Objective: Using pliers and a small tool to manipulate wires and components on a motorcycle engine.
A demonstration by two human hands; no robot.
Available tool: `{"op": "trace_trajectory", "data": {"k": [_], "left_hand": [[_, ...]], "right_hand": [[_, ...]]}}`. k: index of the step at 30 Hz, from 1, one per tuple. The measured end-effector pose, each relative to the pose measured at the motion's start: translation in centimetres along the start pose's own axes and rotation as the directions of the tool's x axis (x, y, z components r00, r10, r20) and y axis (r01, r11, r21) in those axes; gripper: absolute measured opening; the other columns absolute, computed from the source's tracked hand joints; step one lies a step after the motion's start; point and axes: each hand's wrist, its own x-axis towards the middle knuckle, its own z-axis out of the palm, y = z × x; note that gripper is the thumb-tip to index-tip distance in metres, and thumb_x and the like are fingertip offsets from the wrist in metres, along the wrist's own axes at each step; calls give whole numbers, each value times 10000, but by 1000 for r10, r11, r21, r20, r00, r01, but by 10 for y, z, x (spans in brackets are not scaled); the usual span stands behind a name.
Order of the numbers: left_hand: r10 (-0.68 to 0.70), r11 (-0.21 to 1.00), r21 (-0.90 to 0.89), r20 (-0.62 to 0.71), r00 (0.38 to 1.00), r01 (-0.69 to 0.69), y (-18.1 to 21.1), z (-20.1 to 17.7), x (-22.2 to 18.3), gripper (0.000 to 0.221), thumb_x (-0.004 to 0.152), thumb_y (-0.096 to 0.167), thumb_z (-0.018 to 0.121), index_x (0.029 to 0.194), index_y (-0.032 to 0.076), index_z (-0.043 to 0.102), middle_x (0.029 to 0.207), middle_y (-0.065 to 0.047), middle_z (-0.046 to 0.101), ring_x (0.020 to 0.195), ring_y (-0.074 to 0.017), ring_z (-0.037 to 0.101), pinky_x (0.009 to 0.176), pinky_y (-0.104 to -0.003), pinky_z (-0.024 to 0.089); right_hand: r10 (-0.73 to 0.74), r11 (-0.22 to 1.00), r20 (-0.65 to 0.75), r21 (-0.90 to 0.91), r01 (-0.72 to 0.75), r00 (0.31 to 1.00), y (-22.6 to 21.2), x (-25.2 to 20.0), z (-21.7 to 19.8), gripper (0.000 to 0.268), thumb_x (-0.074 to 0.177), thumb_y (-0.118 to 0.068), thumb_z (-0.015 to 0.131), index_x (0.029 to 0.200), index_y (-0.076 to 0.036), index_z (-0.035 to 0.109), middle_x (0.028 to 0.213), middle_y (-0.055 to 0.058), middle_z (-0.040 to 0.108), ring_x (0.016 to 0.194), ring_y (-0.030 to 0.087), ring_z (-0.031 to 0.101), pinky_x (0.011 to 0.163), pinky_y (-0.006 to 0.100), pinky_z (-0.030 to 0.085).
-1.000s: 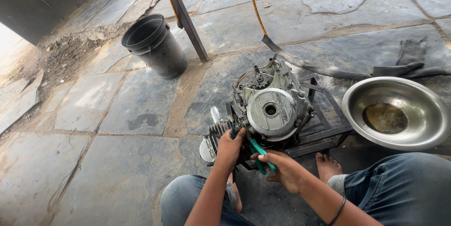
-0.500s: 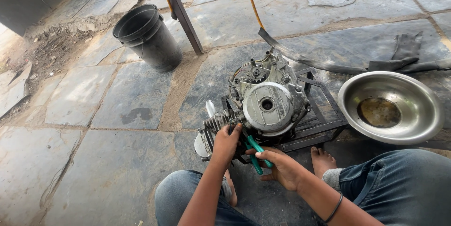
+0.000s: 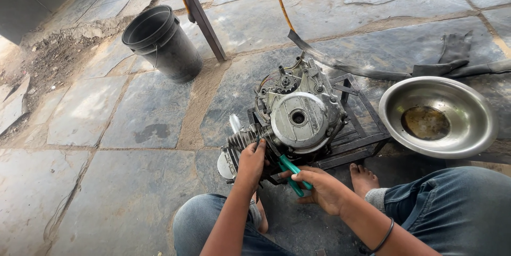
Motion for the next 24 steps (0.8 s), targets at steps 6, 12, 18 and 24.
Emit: {"op": "trace_trajectory", "data": {"k": [6, 12, 18, 24], "left_hand": [[-16, 996, -83, -9, 1000, 15, -9, -2, 3, 323, 1014, 346, 566, 925, 50, 659, 655, -40, 597, 573, -133, 526, 550, -304, 409], [19, 988, -154, 61, 998, -9, -12, -1, 1, 219, 991, 263, 638, 915, 61, 677, 727, -2, 625, 593, -90, 560, 534, -271, 423], [-29, 970, -238, 88, 996, 50, -25, 5, 7, 208, 997, 227, 653, 902, 43, 665, 720, -24, 640, 560, -113, 571, 502, -286, 412], [191, 969, -177, 74, 979, -175, -42, 14, 26, 225, 948, 245, 686, 950, 24, 727, 799, -20, 703, 672, -129, 638, 623, -309, 524]], "right_hand": [[-35, 999, -12, 17, 35, 999, 4, 6, -14, 303, 869, -287, 602, 1042, -85, 748, 1057, 50, 570, 949, 210, 519, 872, 444, 531], [-34, 998, -32, -50, 32, 999, 8, 5, -33, 237, 920, -330, 538, 872, -131, 659, 1081, 69, 551, 1084, 212, 527, 897, 432, 502], [-44, 987, -47, -156, 36, 998, 26, 8, -40, 301, 904, -352, 546, 933, -79, 668, 1149, 91, 594, 1172, 241, 549, 953, 455, 499], [32, 984, -206, -165, -67, 978, 6, -31, -14, 407, 930, -397, 554, 1160, -101, 710, 1306, 116, 632, 1282, 329, 556, 981, 494, 477]]}}
